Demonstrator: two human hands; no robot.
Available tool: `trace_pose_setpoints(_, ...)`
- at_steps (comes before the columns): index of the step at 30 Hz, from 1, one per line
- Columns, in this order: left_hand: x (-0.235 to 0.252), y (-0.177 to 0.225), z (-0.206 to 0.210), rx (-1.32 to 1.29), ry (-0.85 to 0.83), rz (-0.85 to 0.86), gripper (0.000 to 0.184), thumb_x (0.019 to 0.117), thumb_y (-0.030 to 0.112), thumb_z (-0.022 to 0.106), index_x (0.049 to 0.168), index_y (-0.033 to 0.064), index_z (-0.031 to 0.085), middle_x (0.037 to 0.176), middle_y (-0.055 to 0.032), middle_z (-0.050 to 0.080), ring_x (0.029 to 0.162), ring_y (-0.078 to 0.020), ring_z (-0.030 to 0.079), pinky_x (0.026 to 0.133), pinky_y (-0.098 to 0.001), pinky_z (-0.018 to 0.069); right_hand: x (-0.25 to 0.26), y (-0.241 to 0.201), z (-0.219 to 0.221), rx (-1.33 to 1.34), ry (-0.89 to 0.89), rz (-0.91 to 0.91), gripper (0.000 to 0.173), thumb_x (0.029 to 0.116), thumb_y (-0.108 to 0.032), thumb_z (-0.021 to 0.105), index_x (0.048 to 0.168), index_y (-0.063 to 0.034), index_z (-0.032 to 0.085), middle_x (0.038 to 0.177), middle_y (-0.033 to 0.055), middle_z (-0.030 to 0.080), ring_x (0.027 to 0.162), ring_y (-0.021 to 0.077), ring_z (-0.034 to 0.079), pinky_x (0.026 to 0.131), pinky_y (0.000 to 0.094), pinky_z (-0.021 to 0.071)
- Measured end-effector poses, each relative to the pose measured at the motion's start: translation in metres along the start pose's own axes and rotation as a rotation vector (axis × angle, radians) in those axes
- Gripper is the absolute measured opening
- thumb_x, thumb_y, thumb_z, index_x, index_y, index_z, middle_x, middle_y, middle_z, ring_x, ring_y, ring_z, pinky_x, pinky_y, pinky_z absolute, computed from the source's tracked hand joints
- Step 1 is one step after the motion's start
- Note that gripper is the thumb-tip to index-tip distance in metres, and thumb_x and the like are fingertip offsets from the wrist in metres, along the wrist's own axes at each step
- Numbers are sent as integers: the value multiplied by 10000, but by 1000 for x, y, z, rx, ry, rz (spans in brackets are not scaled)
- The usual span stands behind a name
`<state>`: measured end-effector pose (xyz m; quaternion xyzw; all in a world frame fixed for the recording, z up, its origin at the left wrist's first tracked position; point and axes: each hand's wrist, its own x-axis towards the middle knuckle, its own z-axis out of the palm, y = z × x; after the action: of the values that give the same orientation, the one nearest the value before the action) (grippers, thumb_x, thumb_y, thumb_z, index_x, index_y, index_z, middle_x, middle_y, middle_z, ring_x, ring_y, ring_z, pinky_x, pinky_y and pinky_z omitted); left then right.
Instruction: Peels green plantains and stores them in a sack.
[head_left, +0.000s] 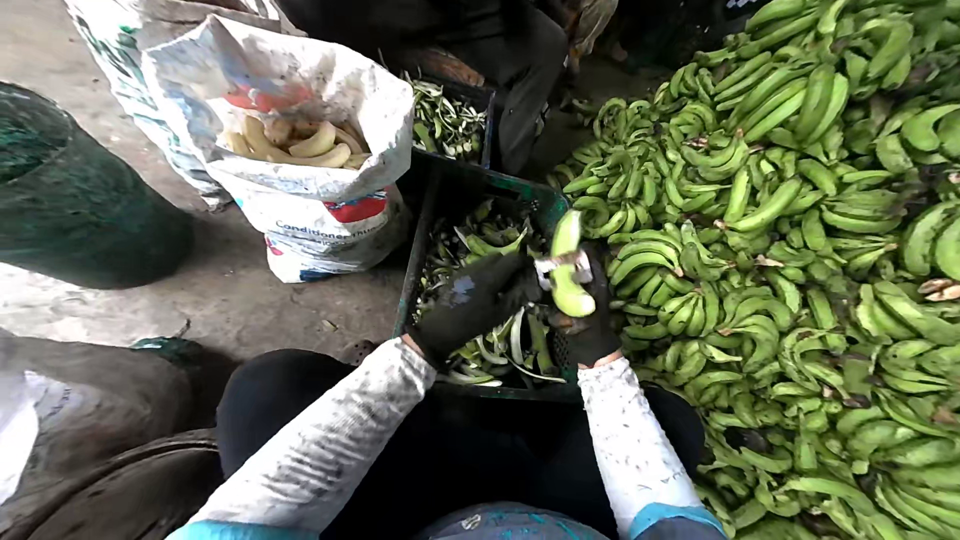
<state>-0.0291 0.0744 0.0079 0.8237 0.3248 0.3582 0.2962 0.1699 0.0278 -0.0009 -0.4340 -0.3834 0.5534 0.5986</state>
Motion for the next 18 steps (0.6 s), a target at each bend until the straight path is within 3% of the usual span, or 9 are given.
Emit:
trace_pose_setpoints(2,11,-19,-9,178,173,-42,339,970,215,626,1290,104,649,1081,-171,675,980,-356,664,827,-572,543,3,13,10,162,-97,97,353,1070,-452,416,1149,-195,645,871,0,695,686,87,669,584,255,586)
trace_pose_setpoints(3,16,-26,-15,212,241,-76,350,989,249,609,1304,99,634,1112,-182,668,1021,-371,656,859,-579,534,3,17,11,203,-118,124,372,1078,-432,382,1145,-171,639,868,26,701,684,113,680,588,277,598)
trace_pose_setpoints(5,20,-33,-23,167,339,-113,417,1020,334,565,1334,62,605,1137,-185,659,1049,-345,649,893,-547,529,1,18,12,209,-96,132,370,1084,-379,361,1155,-151,643,883,34,710,713,113,688,617,278,601)
trace_pose_setpoints(6,18,-31,-25,123,341,-112,457,1027,381,538,1344,56,589,1137,-170,657,1037,-310,649,892,-518,533,2,16,12,204,-54,133,396,1091,-388,334,1166,-144,637,876,36,713,685,106,685,578,264,596)
trace_pose_setpoints(9,2,1,-19,-42,218,-96,422,1058,370,518,1343,68,592,1098,-115,678,951,-198,670,840,-425,573,3,5,8,-31,146,-56,356,1085,-428,382,1243,-207,612,941,-19,688,738,62,652,600,243,566)
trace_pose_setpoints(12,-11,28,4,-181,106,-39,364,1061,328,509,1258,45,624,973,-62,666,802,-121,642,726,-333,577,7,-7,12,-339,352,-347,454,1067,-439,447,1476,-242,438,1243,-26,619,1048,62,620,866,306,561)
trace_pose_setpoints(15,-19,37,20,-197,99,-32,390,1048,335,524,1286,41,620,1023,-73,668,848,-124,650,763,-333,578,29,-19,17,-504,550,-551,583,1093,-366,395,1584,-114,208,1476,90,449,1303,131,505,1085,348,467)
trace_pose_setpoints(17,-16,32,18,-155,105,-46,437,1042,378,529,1321,51,609,1053,-87,671,876,-147,658,781,-356,577,24,-22,16,-641,488,-528,583,1095,-336,379,1597,-104,198,1517,114,424,1336,150,484,1103,366,450)
trace_pose_setpoints(18,-12,26,13,-128,91,-69,462,1046,406,523,1352,67,597,1095,-94,670,927,-167,663,823,-381,577,14,-21,15,-672,391,-449,540,1089,-340,411,1578,-157,274,1460,68,487,1254,113,536,1026,345,503)
